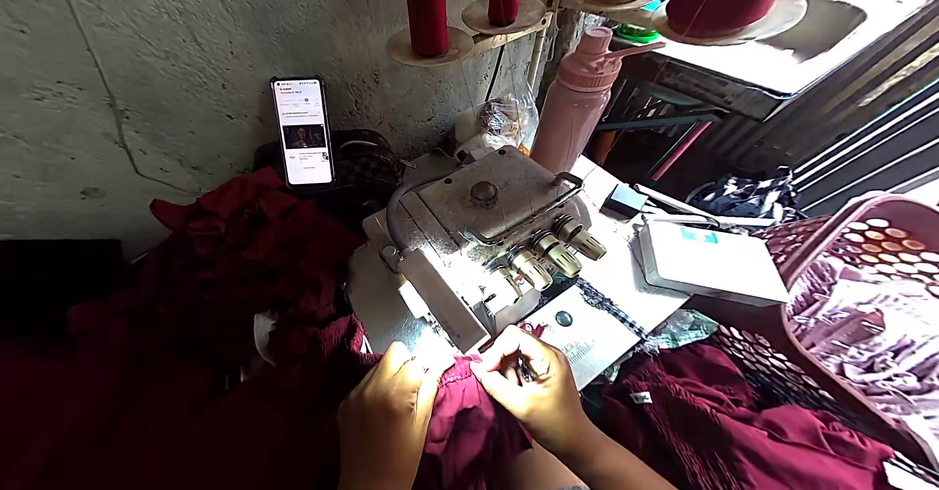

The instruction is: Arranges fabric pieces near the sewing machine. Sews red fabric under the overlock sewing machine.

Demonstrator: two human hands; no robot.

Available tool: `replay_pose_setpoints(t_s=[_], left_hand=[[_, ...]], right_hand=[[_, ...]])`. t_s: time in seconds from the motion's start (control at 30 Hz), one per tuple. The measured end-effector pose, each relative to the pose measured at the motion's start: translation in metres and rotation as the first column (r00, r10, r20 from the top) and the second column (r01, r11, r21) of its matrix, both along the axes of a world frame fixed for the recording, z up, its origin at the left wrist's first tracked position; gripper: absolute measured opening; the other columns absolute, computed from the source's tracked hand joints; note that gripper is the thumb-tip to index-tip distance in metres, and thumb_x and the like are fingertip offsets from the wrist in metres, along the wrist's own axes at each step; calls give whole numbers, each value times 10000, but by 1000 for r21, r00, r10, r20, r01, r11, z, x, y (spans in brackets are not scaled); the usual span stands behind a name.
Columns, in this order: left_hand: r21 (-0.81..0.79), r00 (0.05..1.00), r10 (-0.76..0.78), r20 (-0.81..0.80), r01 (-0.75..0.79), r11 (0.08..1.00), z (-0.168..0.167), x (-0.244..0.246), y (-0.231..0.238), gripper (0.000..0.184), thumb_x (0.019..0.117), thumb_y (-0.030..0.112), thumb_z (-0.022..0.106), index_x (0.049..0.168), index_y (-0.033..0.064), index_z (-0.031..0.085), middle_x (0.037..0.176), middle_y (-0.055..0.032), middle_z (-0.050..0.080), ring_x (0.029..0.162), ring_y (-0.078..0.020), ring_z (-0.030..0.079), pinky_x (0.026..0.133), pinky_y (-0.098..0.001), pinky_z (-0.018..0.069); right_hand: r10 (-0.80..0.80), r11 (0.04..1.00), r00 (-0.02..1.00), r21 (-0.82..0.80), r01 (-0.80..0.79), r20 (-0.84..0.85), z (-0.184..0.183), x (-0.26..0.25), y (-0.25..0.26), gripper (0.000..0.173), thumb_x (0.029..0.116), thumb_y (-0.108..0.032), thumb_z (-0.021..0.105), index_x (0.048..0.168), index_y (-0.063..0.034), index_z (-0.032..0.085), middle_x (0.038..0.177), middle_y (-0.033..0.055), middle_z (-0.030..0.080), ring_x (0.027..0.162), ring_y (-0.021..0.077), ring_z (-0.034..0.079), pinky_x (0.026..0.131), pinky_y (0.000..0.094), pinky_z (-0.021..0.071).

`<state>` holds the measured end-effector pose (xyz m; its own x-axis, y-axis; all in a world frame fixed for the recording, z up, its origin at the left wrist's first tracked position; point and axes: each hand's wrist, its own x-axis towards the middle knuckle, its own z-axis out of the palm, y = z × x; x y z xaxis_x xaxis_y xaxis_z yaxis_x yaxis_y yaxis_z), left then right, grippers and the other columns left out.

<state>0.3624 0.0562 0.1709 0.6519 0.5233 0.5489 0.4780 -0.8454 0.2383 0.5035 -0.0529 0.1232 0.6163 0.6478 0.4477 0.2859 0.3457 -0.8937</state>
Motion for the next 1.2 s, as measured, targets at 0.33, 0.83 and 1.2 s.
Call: replay_pose_setpoints(t_s=[0.33, 0.83, 1.2], left_hand=[[-8, 999, 33, -26, -33, 999, 2, 7, 2, 348, 899, 342, 604, 687, 82, 698, 657, -34, 581, 540, -146, 586, 443, -288, 428], [-159, 992, 67, -103, -83, 984, 11, 20, 34, 341, 782, 369, 628, 773, 38, 709, 870, -113, 702, 751, -262, 704, 573, -445, 530], [-124, 988, 97, -122, -112, 986, 5, 20, 27, 608, 722, 639, 557, 832, 63, 719, 1167, -227, 683, 1158, -479, 563, 833, -633, 376]], right_hand=[[-75, 991, 989, -96, 88, 131, -1, 2, 6, 106, 813, -114, 715, 884, -78, 786, 795, -46, 613, 717, -75, 539, 634, 56, 439], [-31, 988, 996, -156, 18, -80, 4, 7, 25, 105, 847, -169, 714, 873, -107, 633, 658, -122, 523, 570, -103, 443, 533, 74, 369], [4, 991, 996, -134, -17, -95, 1, 7, 26, 109, 828, -134, 696, 874, -88, 609, 714, -97, 549, 626, -97, 477, 570, 75, 388]])
